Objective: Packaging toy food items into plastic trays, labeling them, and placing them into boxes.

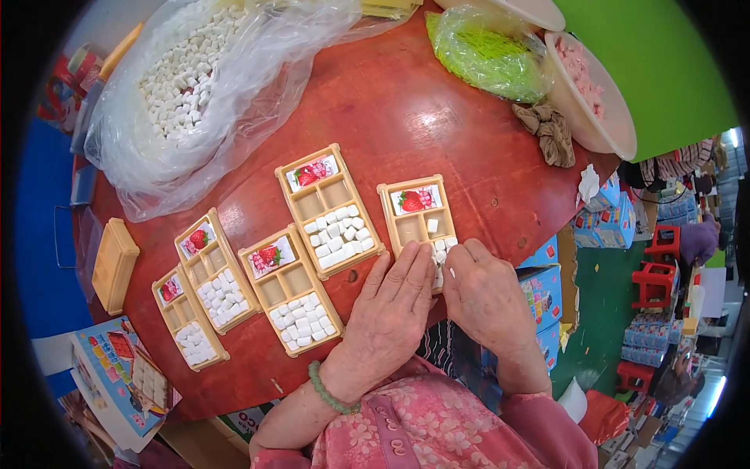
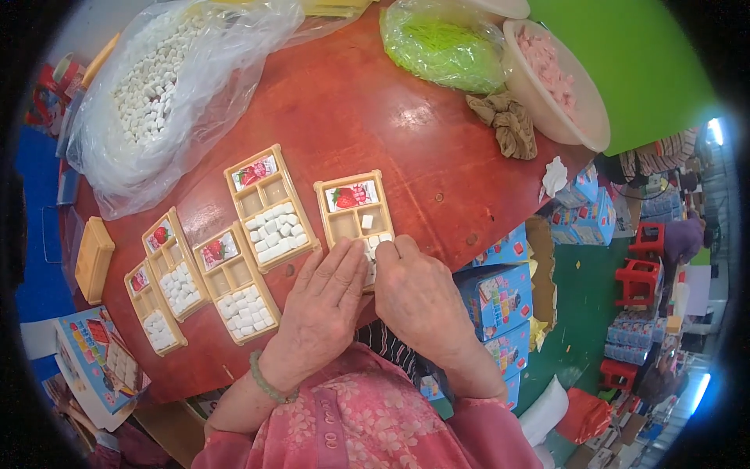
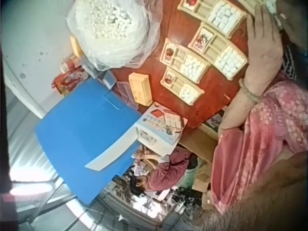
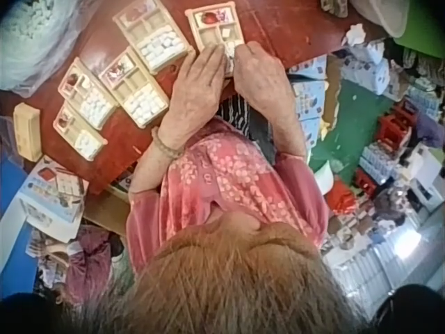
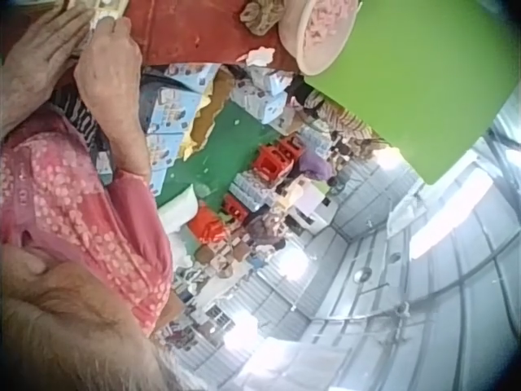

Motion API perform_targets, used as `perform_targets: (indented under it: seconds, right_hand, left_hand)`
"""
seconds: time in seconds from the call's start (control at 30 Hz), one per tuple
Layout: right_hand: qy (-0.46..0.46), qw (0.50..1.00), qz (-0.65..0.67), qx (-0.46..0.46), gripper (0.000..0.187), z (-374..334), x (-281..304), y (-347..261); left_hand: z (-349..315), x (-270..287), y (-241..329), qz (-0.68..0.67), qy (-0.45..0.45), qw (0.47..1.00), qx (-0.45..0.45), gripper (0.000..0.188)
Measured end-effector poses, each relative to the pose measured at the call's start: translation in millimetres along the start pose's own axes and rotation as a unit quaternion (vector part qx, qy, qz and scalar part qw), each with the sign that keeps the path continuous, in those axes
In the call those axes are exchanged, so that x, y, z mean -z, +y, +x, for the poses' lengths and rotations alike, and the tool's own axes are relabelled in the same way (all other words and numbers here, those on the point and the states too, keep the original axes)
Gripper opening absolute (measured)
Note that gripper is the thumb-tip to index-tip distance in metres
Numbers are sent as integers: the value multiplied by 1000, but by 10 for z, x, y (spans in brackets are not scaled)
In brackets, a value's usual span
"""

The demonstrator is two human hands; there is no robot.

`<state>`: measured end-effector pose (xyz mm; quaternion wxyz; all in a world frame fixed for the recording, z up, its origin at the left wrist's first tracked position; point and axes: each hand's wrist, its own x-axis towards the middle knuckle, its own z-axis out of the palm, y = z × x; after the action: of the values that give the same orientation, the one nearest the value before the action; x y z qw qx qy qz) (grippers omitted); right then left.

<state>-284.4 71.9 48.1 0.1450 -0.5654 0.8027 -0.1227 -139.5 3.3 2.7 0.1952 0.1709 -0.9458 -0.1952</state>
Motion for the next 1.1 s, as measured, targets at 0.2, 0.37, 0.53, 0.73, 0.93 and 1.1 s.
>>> perform_targets:
  seconds: [0.2,0.37,0.53,0.73,0.93,1.1]
  right_hand:
    - [36,996,77,6,5,-37,42,76]
    - [33,994,105,29,4,-43,133,69]
    - [21,995,83,45,5,-2,102,101]
    - [18,996,77,45,7,-8,115,83]
    - [11,997,62,33,6,4,69,91]
    - [12,998,57,17,5,9,26,65]
  left_hand:
    - [-10,2,9,12,-5,1000,-4,47]
    - [-15,23,33,32,-20,999,0,48]
    - [-19,8,38,41,-22,999,-3,47]
    - [-23,22,21,79,-53,995,-17,48]
    - [-15,14,43,43,-31,999,-3,47]
    - [-12,11,48,56,-32,998,-11,46]
